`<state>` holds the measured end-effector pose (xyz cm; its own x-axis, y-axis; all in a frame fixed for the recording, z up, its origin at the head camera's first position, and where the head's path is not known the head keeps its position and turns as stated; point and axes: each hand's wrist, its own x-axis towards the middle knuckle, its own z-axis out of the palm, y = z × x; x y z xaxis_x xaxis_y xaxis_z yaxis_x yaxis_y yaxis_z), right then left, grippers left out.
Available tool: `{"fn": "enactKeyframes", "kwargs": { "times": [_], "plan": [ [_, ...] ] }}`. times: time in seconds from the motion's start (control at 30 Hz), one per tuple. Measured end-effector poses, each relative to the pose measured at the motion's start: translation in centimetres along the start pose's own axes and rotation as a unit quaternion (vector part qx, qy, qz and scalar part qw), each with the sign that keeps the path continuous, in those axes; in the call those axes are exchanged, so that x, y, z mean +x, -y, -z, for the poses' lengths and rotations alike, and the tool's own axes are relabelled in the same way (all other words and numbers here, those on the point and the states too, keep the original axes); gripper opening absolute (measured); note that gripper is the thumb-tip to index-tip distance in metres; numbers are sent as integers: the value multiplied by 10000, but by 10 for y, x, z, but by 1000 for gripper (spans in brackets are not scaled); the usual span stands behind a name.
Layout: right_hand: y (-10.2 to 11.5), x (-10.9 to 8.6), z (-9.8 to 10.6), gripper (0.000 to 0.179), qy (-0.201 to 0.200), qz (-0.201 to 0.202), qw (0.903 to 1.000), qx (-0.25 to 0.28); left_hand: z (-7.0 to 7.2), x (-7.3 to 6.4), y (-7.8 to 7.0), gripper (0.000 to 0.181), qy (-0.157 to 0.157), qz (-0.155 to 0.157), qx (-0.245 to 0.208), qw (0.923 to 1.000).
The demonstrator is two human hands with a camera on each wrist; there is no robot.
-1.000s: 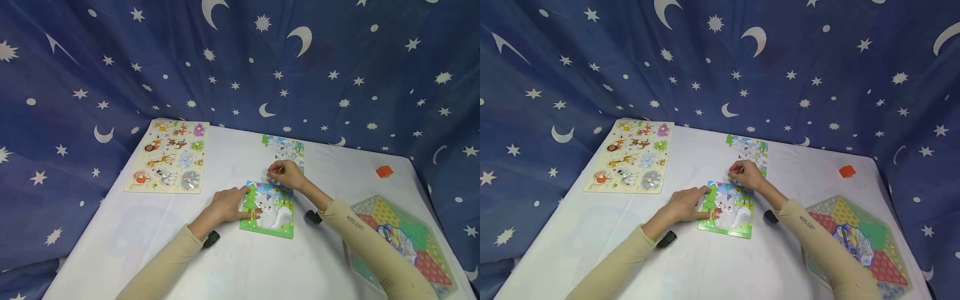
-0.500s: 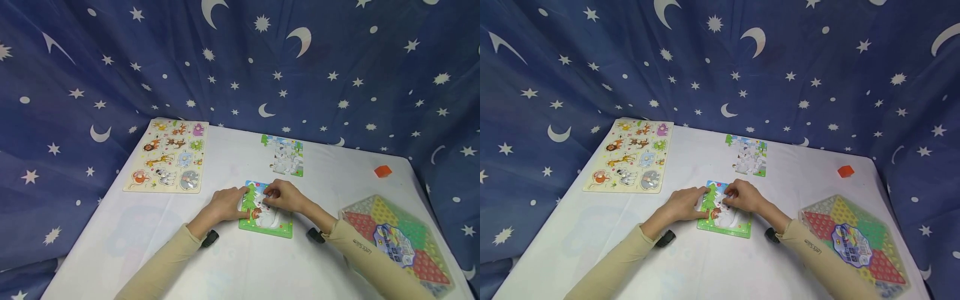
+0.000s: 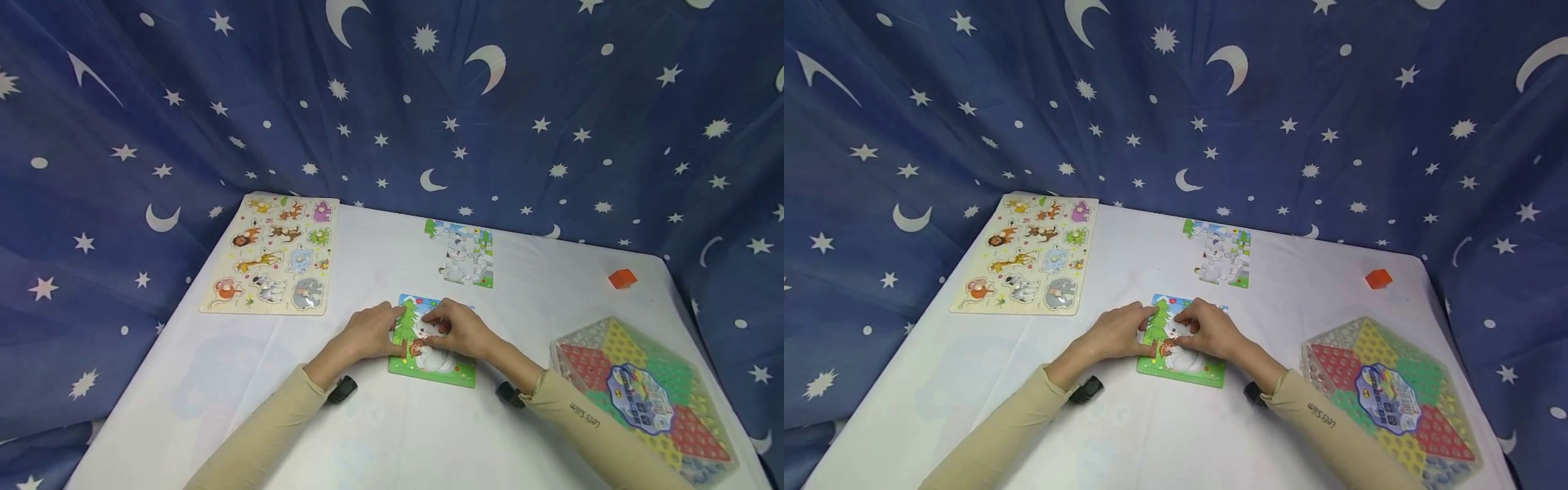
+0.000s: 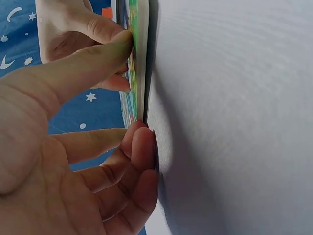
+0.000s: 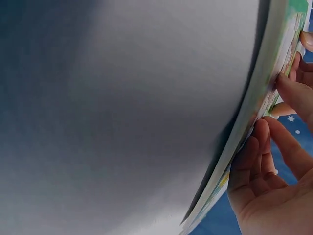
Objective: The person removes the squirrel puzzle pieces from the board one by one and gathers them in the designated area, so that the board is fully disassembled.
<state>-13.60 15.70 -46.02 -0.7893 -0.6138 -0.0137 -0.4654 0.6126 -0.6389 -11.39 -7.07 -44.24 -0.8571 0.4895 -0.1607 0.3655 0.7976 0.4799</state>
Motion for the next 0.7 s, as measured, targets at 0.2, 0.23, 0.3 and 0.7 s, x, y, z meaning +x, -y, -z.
{"fn": "enactKeyframes", "kwargs": {
  "times": [0.2, 0.23, 0.3, 0.7],
  "plan": [
    [0, 1, 0, 32, 48, 51, 9996, 259, 1, 1, -1, 84, 65, 34, -21, 10000],
    [0, 1, 0, 31, 55, 47, 9996, 286, 1, 1, -1, 84, 72, 38, -30, 10000],
    [-1, 2, 0, 29, 55, 38, 9994, 335, 1, 1, -2, 84, 74, 41, -39, 10000],
    [-3, 4, 1, 28, 29, 259, 9989, 377, -1, 1, 0, 84, 32, 47, -88, 9999]
  ]
}}
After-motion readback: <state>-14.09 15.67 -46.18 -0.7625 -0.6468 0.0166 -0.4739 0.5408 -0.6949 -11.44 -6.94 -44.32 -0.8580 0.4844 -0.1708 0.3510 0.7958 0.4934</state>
